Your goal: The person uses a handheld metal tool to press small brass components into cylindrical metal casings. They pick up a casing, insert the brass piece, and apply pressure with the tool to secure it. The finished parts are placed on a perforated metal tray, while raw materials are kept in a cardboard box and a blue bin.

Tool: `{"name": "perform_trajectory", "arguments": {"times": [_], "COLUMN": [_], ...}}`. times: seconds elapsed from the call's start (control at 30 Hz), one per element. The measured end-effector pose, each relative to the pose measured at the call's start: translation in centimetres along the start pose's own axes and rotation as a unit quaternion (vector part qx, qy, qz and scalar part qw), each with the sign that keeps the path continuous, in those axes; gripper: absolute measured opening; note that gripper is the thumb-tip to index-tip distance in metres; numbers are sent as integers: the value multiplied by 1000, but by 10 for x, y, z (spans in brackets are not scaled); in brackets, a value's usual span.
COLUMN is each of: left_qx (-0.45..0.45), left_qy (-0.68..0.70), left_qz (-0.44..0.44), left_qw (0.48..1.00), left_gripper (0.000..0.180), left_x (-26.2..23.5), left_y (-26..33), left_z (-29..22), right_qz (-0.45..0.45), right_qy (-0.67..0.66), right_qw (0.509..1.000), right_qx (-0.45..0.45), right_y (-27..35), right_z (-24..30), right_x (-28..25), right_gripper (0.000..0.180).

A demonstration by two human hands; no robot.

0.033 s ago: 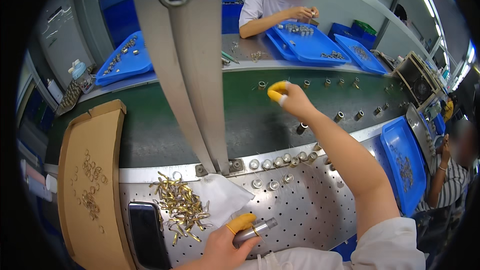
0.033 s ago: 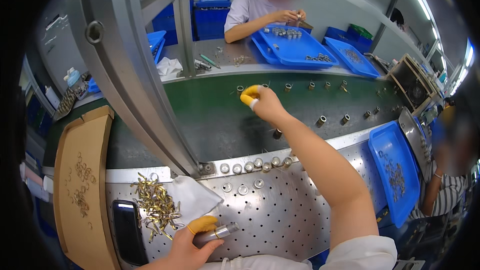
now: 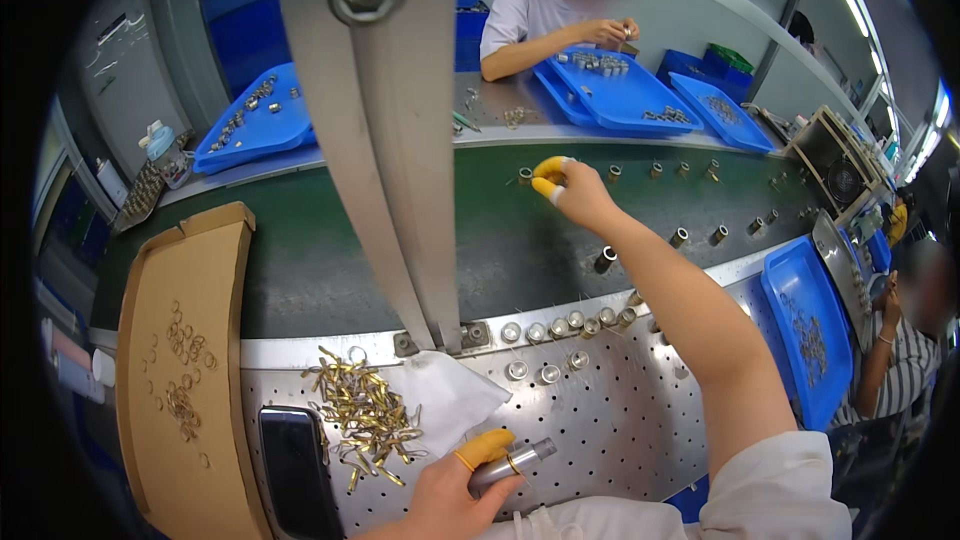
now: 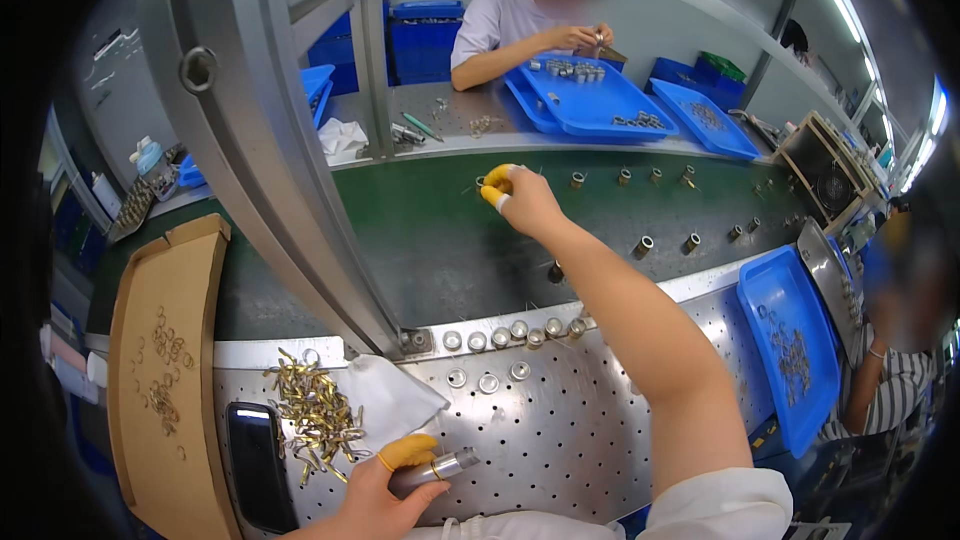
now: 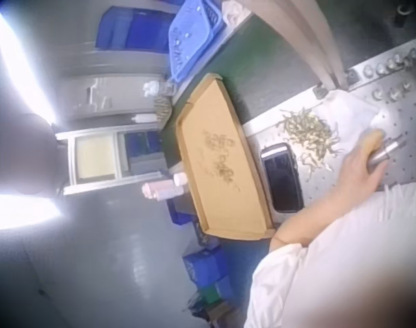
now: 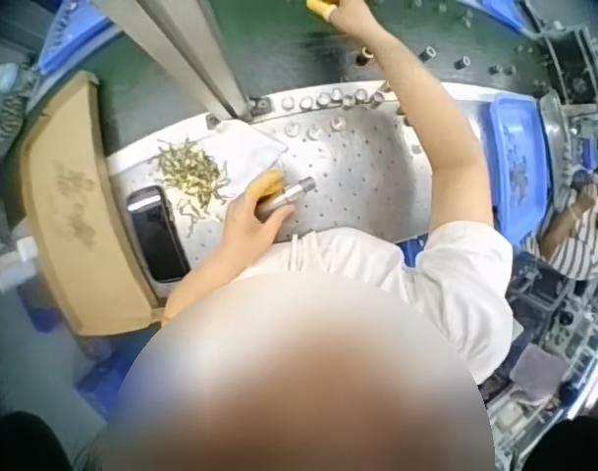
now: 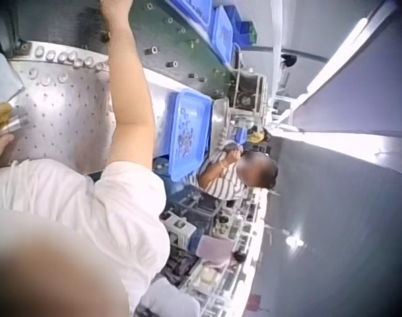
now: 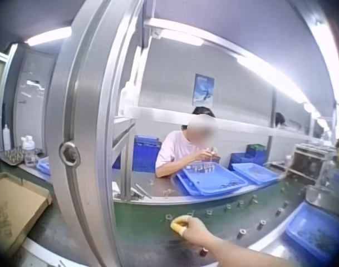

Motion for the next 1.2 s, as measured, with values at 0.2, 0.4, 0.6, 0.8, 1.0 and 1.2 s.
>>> {"name": "perform_trajectory", "arguments": {"times": [0.2,0.4,0.6,0.8,1.0,1.2], "left_qx": [-41,-98,-92,-43,80,111], "left_qy": [-10,-20,103,38,-104,-128], "left_qz": [-5,-47,-34,-4,-38,-16], "left_qw": [999,994,990,998,991,985], "left_gripper": [46,50,44,43,41,42], "left_x": [-11,-3,6,14,14,15], "left_y": [8,18,22,18,18,17], "left_z": [-5,10,29,23,10,14], "right_qz": [56,264,326,265,327,364], "right_qy": [286,-191,-269,-271,-353,-286], "right_qw": [952,945,906,925,863,873], "right_qx": [-91,-2,-22,19,154,152], "right_y": [-37,69,210,240,249,248], "right_z": [12,63,106,101,84,90], "right_x": [44,18,-28,-25,-13,-15], "right_gripper": [18,18,14,19,17,19]}}
Point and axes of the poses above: each hand's wrist, its own y-axis away from the middle knuckle, its own x-axis out of the palm, z = x × y, the point moved 3 cm from there along -y, towards the middle knuckle, and after that the axes turned 4 degrees about -z, right-handed, at the moved point
